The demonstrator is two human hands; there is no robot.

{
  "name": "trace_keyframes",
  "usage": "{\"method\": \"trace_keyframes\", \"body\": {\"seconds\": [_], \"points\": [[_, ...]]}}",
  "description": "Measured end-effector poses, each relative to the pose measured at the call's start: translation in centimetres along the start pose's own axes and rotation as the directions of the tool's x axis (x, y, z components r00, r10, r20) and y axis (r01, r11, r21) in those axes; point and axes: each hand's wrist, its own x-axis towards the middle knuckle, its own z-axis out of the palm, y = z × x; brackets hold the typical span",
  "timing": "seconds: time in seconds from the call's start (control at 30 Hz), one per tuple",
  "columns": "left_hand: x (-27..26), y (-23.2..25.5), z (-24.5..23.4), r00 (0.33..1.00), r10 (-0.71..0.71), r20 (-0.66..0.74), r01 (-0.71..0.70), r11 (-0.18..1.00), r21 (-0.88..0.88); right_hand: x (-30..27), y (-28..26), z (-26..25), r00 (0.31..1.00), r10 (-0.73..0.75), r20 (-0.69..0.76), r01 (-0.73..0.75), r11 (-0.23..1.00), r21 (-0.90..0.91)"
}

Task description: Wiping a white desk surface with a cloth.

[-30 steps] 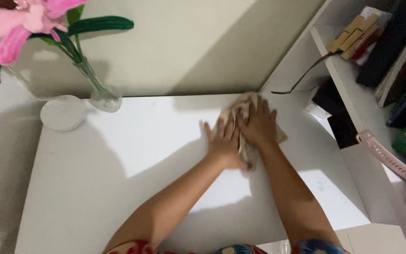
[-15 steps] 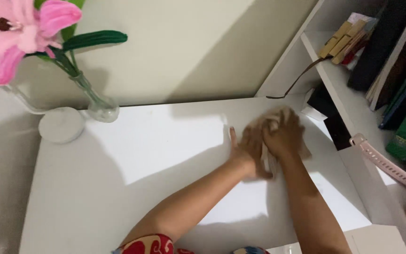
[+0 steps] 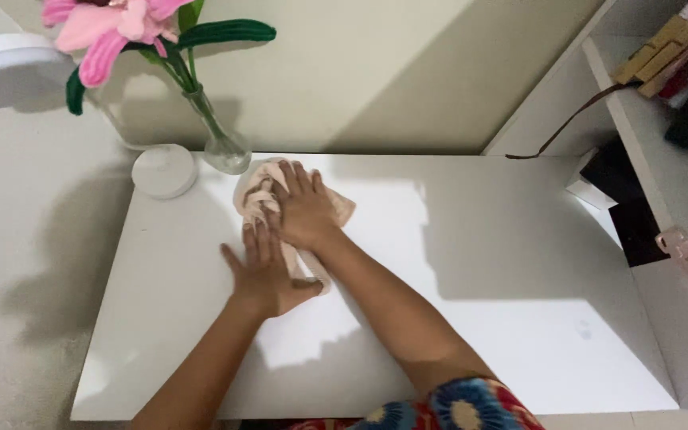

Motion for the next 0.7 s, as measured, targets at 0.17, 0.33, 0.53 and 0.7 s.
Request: {"method": "trace_keyframes", "body": {"seconds": [0.17, 0.33, 0.53, 0.7], "points": [[-0.3, 6.4, -1.3, 0.971, 0.198, -0.132, -0.213, 0.971, -0.107, -6.2, 6.2, -6.9, 0.988, 0.156, -0.004, -0.155, 0.987, 0.047], [2.8, 11.6, -0.7, 0.865, 0.488, -0.118, -0.493, 0.870, -0.011, -10.7, 13.0, -11.7, 0.758, 0.646, 0.085, -0.644, 0.763, -0.060], [1.6, 4.1, -1.2, 0.931, 0.305, -0.202, -0.329, 0.940, -0.095, -2.8, 9.5, -3.4, 0.918, 0.396, 0.022, -0.387, 0.908, -0.162], [2.0, -1.0, -0.4, 0.990, 0.088, -0.114, -0.102, 0.987, -0.124, 3.2, 1.5, -1.6, 0.944, 0.259, 0.205, -0.225, 0.958, -0.176]]}}
